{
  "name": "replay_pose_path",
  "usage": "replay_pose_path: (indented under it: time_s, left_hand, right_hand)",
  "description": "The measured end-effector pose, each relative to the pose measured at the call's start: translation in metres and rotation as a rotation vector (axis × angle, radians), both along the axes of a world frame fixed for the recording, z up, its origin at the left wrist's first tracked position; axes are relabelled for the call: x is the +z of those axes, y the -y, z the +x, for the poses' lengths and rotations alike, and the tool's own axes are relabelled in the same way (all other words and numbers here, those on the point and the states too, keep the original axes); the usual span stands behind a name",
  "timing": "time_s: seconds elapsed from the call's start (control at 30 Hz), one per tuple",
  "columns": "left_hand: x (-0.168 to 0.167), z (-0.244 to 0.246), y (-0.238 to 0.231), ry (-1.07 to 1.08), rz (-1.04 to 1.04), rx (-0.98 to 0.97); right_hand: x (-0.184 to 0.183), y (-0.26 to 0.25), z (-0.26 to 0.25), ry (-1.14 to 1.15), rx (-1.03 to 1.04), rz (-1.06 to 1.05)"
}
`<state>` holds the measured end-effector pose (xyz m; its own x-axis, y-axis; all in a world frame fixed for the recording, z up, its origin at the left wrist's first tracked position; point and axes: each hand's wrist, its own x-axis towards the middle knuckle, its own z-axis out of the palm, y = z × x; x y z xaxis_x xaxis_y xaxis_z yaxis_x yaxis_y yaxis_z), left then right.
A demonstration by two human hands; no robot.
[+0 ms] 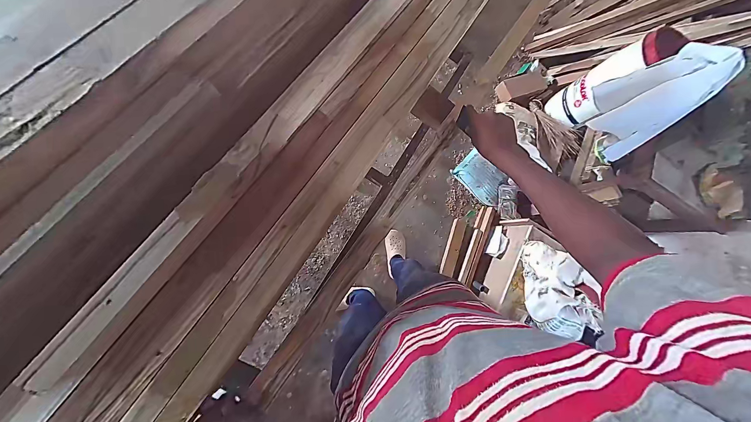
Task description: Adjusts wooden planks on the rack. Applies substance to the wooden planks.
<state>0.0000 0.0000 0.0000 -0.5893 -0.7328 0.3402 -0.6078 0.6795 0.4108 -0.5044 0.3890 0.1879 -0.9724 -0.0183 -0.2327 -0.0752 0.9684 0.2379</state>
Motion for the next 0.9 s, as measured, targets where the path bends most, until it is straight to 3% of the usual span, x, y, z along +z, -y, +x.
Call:
replay_pose_path:
  time_s: [0.07,0.17,0.3,0.43,0.57,0.67,0.77,0.9]
  left_hand:
    - [0.028,-0.014,-0.007,0.178,-0.038,0.039]
    - [0.033,-0.014,-0.007,0.294,-0.200,0.060]
    - [0.046,-0.025,-0.009,0.389,-0.214,0.103]
    - [0.039,-0.025,-0.009,0.377,-0.182,0.132]
    - [0.030,-0.019,-0.003,0.351,-0.174,0.112]
    - [0.047,-0.025,-0.009,0.358,-0.102,0.074]
    - [0.071,-0.038,-0.019,0.395,-0.008,0.108]
    - [0.046,-0.028,-0.009,0.307,-0.116,0.087]
  right_hand:
    - [0.001,0.018,0.021,0.034,-0.022,0.019]
    - [-0.001,0.034,0.052,0.095,-0.029,0.018]
    - [0.009,0.004,0.025,-0.026,-0.178,-0.182]
    - [-0.001,-0.002,-0.006,-0.079,-0.184,-0.109]
    - [-0.007,0.020,0.029,0.012,-0.131,-0.077]
    - [0.000,0.017,0.041,0.074,-0.098,-0.169]
    - [0.005,-0.003,0.008,-0.020,-0.229,-0.270]
    - [-0.004,0.011,-0.001,-0.027,-0.228,-0.127]
